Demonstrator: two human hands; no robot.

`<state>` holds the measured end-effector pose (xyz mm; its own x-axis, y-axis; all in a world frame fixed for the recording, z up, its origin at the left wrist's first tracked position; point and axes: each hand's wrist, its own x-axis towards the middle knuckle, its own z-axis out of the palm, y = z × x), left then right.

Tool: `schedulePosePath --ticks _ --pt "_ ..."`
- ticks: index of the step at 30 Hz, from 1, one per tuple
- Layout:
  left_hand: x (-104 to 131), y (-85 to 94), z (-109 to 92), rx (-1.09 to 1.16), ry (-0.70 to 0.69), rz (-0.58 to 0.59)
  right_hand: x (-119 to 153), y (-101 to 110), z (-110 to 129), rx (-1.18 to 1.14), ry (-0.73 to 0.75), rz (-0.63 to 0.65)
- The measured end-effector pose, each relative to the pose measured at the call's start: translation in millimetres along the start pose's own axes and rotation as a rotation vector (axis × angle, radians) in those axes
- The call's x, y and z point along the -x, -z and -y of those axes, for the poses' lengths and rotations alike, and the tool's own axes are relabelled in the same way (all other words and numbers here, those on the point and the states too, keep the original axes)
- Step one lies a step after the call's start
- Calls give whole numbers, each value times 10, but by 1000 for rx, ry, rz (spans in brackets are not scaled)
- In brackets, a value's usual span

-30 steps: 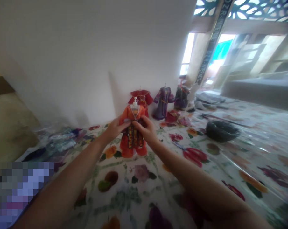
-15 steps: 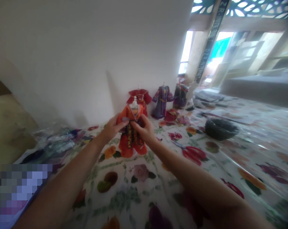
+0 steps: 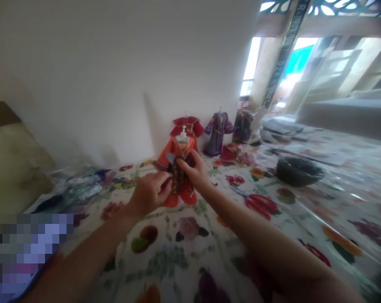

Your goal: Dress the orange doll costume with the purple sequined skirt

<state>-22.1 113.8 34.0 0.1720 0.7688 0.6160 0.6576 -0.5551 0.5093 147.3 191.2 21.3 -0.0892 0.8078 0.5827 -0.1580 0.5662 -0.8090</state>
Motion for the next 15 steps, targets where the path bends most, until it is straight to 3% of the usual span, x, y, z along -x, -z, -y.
schedulePosePath --ticks 6,11,15 --pt "-84 -1 54 134 247 -165 21 -24 25 10 -2 8" --pt "-263 7 -17 390 316 -170 28 -39 37 -2 -16 10" --pt "-367 -1 -120 388 303 -175 30 -34 55 50 9 -5"
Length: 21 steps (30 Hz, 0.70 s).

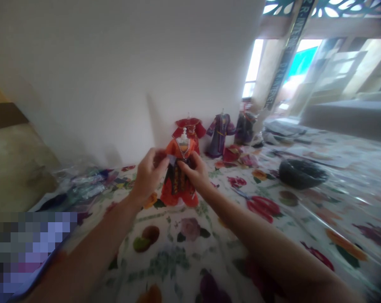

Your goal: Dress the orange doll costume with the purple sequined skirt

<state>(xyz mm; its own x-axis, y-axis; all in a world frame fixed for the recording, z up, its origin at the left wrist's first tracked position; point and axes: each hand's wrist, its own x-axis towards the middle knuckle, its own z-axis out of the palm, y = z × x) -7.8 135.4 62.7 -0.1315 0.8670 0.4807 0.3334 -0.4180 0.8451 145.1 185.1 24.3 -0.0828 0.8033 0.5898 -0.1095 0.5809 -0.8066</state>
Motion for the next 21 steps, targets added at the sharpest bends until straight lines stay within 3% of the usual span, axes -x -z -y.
schedulePosePath --ticks 6,11,14,21 --pt "-63 -18 -164 -135 -187 -28 -5 4 -28 -32 1 16" --pt "-11 4 -202 -535 -515 -138 -12 -2 -57 -25 29 13" --pt "16 -2 -188 -753 -657 -111 -18 -2 -64 -3 50 1" --pt "-95 17 -212 -895 -581 -30 -14 1 -52 1 55 -3"
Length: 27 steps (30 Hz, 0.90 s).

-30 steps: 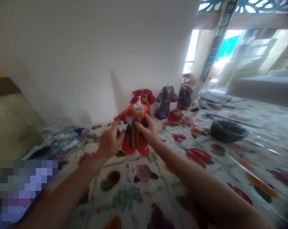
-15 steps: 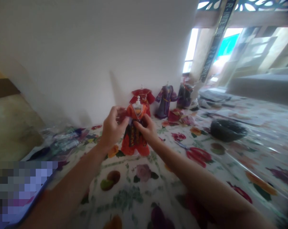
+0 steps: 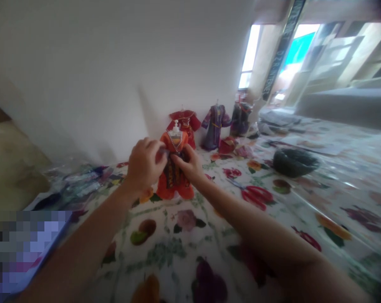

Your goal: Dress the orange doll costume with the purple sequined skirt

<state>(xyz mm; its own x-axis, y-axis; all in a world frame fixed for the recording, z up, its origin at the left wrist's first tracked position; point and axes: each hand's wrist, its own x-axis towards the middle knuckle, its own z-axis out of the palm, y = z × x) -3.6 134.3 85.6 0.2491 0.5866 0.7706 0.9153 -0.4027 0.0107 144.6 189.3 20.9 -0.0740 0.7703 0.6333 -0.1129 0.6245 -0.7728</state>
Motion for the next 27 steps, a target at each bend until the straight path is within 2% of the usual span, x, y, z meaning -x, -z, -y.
schedulePosePath --ticks 9,19,27 --pt "-49 87 -22 24 24 77 -7 0 -83 12 20 7" --pt "91 56 30 109 34 74 -9 4 -16 12 -2 -2" --pt "200 104 -2 346 235 5 -3 3 -31 9 -11 -9"
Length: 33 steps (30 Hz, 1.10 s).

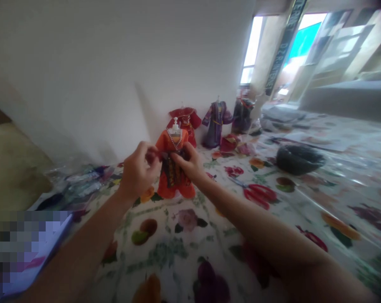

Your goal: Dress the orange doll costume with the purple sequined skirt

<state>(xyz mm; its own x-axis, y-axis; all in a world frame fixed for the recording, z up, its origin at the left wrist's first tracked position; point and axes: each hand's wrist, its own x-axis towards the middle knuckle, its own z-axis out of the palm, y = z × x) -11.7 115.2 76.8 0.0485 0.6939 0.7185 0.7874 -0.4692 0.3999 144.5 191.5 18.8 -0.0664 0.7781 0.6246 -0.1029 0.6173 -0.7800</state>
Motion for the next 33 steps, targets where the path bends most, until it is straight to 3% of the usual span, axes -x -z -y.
schedulePosePath --ticks 7,11,15,20,28,33 --pt "91 -58 -58 90 191 158 -3 0 10 18 -16 7" --pt "12 -136 -66 111 283 116 12 -2 50 47 27 3" --pt "-103 -139 -48 89 295 84 19 -6 61 47 29 13" --pt "-172 -112 11 48 300 134 25 -11 71 54 10 14" --pt "-98 -53 49 210 372 233 24 -4 95 68 -2 11" --pt "-39 -26 25 298 395 231 25 -3 80 66 0 17"
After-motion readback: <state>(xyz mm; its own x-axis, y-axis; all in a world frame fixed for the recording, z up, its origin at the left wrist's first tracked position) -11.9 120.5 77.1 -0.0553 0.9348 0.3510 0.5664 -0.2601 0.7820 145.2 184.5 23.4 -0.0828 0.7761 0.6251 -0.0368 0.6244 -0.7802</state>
